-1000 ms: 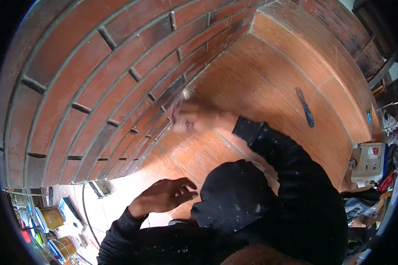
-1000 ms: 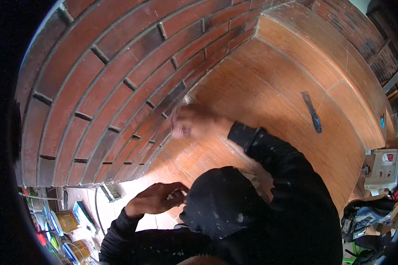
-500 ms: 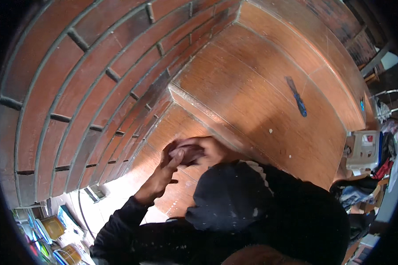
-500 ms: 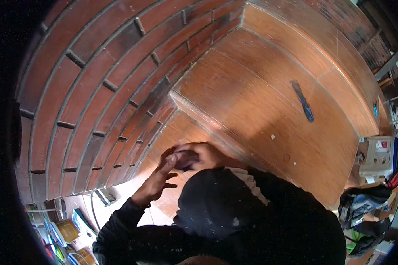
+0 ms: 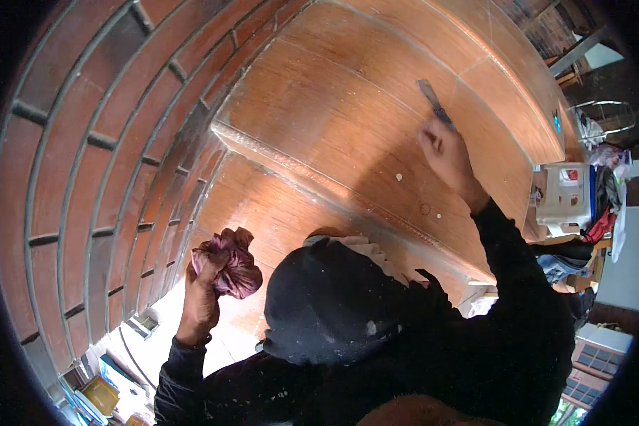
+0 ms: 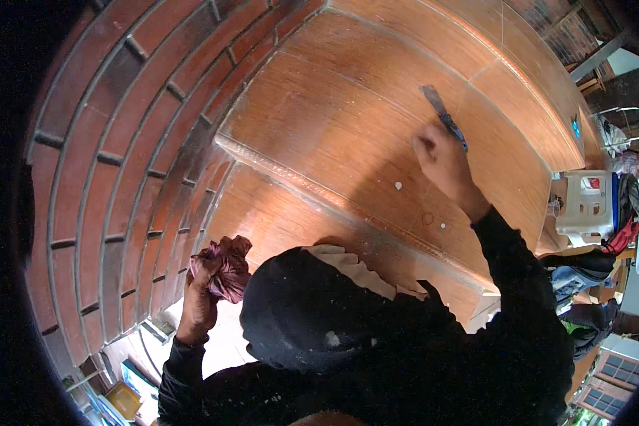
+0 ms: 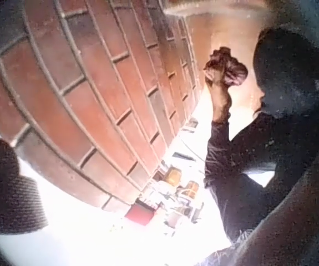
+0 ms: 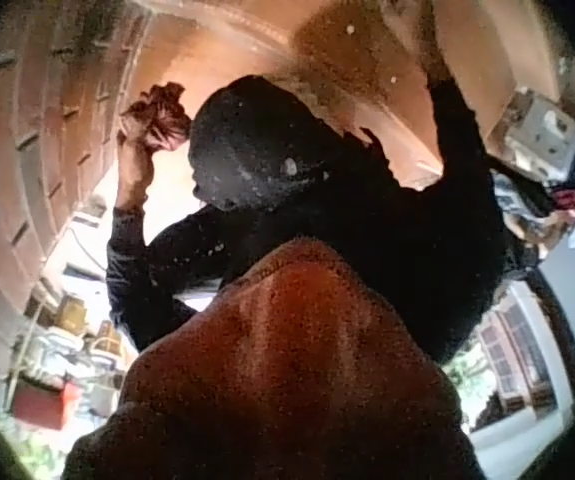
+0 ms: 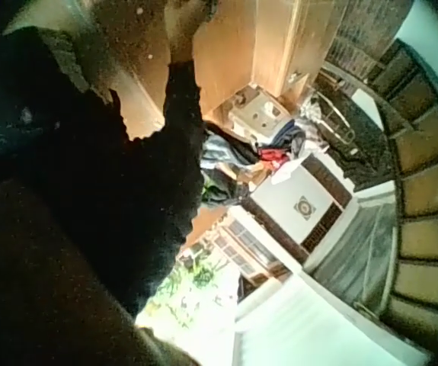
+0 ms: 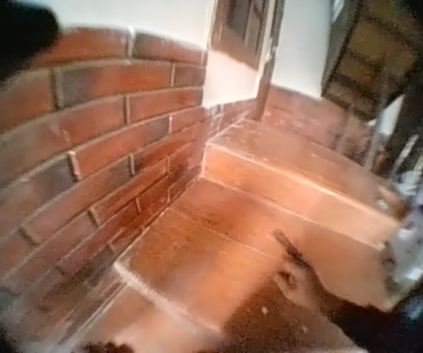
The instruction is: Scraping mortar or debris from a brick wall and wiping it clean with a rag.
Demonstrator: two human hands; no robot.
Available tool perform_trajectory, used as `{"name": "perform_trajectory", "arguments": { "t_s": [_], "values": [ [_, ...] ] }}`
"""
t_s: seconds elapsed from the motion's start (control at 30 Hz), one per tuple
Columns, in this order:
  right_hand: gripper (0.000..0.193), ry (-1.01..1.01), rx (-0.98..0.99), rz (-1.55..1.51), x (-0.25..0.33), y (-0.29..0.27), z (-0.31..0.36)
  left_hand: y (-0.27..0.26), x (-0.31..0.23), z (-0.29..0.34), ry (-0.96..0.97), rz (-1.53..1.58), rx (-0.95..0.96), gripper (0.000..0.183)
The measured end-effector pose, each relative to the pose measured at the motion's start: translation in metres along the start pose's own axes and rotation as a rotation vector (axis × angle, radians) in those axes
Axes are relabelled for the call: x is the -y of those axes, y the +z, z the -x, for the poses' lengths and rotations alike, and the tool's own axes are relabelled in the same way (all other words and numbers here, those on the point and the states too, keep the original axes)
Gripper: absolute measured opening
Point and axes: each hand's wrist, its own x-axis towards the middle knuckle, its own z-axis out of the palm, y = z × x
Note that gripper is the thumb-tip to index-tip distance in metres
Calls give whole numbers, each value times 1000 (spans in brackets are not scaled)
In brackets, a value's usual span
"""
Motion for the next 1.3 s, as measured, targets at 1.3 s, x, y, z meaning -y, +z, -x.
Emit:
{"name": "perform_trajectory", "arguments": {
  "t_s": [1.3],
  "values": [
    [52,145,-537,606,-223,-173,-330,138,-175,-76,197,-462,107,37]
  ]
}}
